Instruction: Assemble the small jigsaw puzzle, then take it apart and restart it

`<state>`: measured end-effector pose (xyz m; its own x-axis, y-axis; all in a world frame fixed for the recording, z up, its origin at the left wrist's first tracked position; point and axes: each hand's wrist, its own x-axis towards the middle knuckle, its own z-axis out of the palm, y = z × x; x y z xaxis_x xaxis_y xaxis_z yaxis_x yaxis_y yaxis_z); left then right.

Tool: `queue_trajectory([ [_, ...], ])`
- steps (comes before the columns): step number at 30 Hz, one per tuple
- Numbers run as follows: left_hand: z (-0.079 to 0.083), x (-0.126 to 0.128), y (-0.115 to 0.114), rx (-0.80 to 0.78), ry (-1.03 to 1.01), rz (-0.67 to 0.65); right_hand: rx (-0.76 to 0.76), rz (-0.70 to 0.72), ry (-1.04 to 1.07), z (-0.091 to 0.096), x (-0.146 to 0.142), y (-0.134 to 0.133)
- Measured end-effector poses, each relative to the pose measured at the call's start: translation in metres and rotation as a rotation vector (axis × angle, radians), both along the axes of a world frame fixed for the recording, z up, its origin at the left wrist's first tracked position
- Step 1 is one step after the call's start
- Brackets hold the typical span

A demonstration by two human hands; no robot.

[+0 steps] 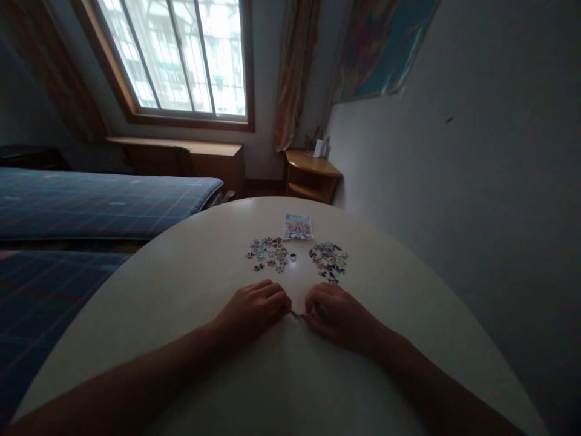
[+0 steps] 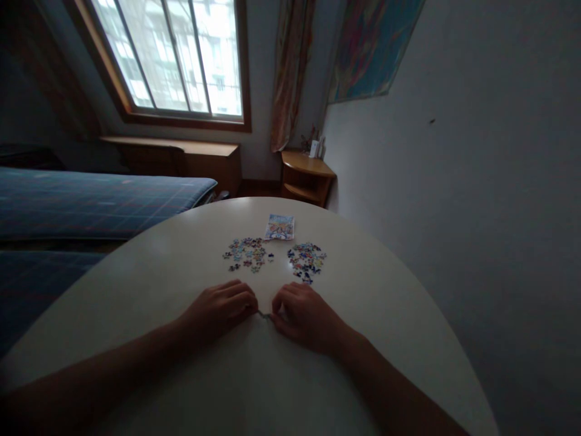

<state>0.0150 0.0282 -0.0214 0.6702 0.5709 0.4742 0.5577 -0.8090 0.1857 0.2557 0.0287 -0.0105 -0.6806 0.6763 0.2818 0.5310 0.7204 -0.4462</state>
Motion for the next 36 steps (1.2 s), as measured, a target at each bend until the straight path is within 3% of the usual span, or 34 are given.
queue_trajectory([
  [36,0.003,0.0022,-0.0039,0.0,0.002,-0.022,0.088,0.023,0.119,-0.0043,-0.001,0.0031],
])
